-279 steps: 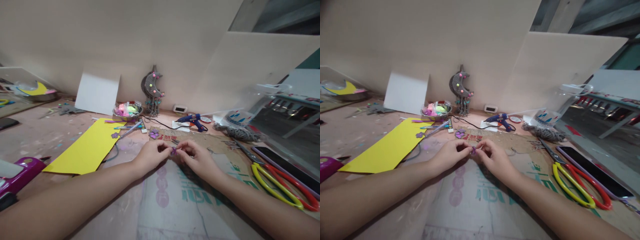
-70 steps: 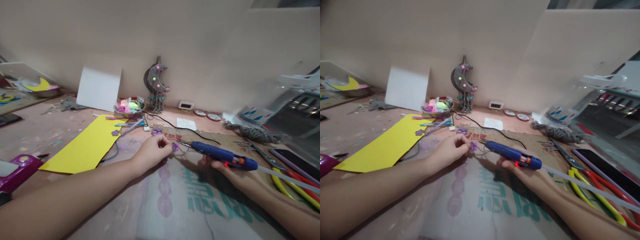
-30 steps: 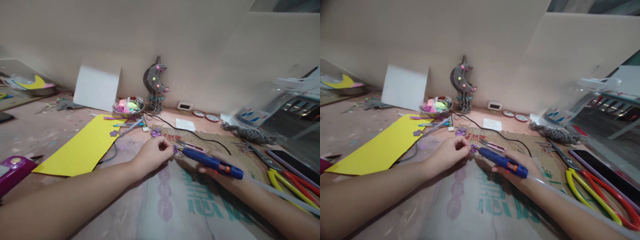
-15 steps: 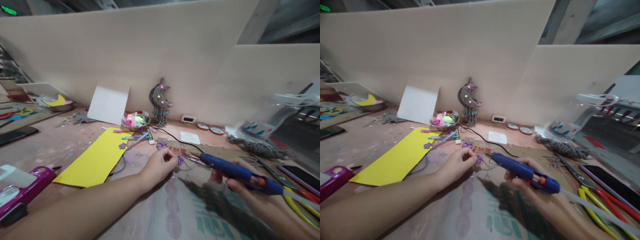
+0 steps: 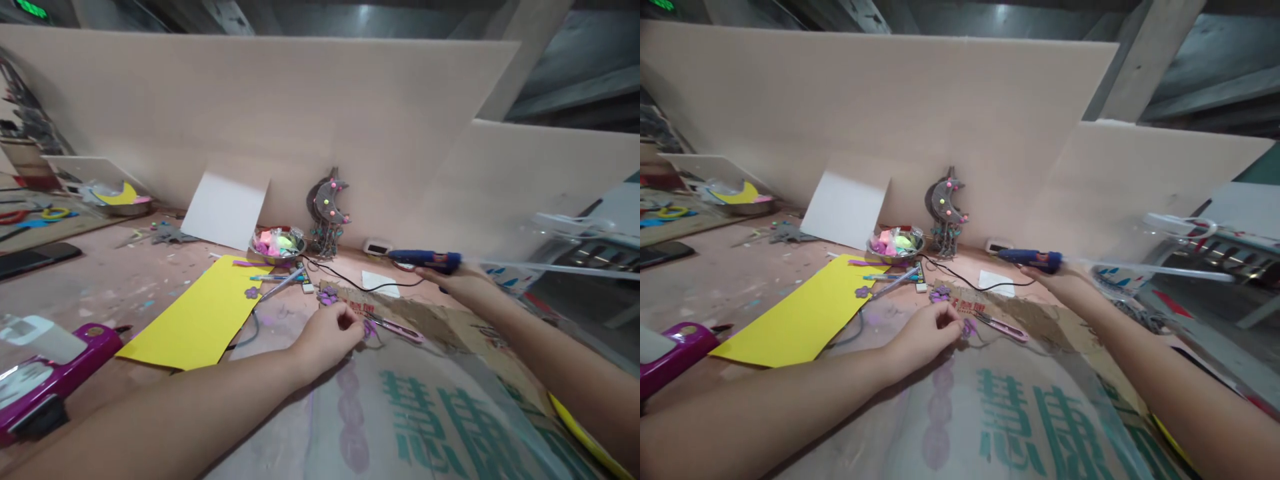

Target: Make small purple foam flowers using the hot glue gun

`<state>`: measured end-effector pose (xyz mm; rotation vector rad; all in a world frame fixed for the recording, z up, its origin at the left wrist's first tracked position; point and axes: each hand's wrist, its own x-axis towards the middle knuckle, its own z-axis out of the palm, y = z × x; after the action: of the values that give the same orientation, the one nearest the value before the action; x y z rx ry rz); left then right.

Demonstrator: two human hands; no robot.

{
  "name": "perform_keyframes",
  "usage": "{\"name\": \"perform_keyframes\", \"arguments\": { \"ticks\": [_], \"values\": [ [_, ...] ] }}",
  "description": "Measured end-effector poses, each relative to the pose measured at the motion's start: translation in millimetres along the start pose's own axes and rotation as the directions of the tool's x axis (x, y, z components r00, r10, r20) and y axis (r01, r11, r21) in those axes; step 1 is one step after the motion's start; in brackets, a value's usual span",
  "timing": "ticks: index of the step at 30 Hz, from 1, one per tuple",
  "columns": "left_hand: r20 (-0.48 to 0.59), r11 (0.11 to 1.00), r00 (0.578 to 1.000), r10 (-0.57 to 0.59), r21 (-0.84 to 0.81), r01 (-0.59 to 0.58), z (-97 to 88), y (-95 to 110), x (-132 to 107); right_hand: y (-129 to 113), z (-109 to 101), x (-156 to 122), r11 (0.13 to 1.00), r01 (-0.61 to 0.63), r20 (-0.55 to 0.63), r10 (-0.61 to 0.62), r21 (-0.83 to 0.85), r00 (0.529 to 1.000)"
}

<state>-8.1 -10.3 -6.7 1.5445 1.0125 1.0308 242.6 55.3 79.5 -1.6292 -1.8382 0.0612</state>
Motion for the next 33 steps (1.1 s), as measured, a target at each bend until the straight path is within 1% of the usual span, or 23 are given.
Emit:
{"name": "perform_keyframes", "arguments": {
  "ticks": [2,5,8,13,19,21,24,25,27,28,30,32,33],
  "values": [
    [-0.004,1.0,1.0,-0.001,0.005,0.001,0.2,-0.8,0.8,14.9,18.5,16.1,0.99,-0.109,0.054,0.114,-0.087,0.992],
    [0.002,1.0,1.0,0.003,0.004,-0.003,0.2,-3.0,2.3,31.4,43.5,27.8,0.977,-0.162,0.074,0.174,-0.139,0.982],
    [0.01,1.0,1.0,0.005,0.006,-0.005,0.1,-4.1,3.0,40.6,56.6,27.4,0.973,-0.164,0.122,0.184,-0.161,0.975],
    [0.02,1.0,0.999,-0.03,0.007,0.029,0.6,-1.6,2.7,49.7,58.0,22.6,0.98,-0.114,0.22,0.149,-0.162,0.964],
    [0.012,0.998,0.999,-0.046,0.045,0.045,1.0,-3.5,4.1,58.4,51.7,22.9,0.985,-0.051,0.231,0.089,-0.165,0.969],
    [0.017,0.999,0.999,-0.034,0.043,0.034,0.8,-4.0,3.9,60.3,46.7,14.6,0.987,-0.018,0.234,0.056,-0.163,0.971],
    [0.014,0.999,1.0,-0.016,0.036,0.016,0.6,-3.5,2.9,61.0,37.9,-9.2,0.985,0.053,0.235,-0.014,-0.161,0.972],
    [0.013,0.999,1.0,-0.016,0.034,0.015,0.6,-3.4,2.7,60.2,35.2,-18.6,0.98,0.101,0.228,-0.06,-0.17,0.972],
    [0.015,1.0,1.0,-0.014,0.025,0.014,0.6,-3.3,2.4,55.9,30.2,-36.4,0.932,0.272,0.184,-0.232,-0.239,0.955],
    [0.015,1.0,1.0,-0.01,0.021,0.01,0.7,-3.4,2.4,51.9,27.9,-44.1,0.898,0.342,0.166,-0.306,-0.276,0.938],
    [0.011,1.0,1.0,-0.009,0.012,0.008,0.5,-3.8,2.6,38.9,23.3,-56.6,0.842,0.426,0.103,-0.416,-0.33,0.903],
    [0.013,1.0,1.0,-0.015,0.006,0.015,0.3,-3.9,2.6,19.4,20.0,-66.5,0.823,0.469,0.045,-0.481,-0.32,0.875],
    [0.013,1.0,1.0,-0.015,0.005,0.015,0.1,-3.8,2.5,7.9,19.5,-71.1,0.831,0.477,0.028,-0.491,-0.286,0.871]
  ]
}}
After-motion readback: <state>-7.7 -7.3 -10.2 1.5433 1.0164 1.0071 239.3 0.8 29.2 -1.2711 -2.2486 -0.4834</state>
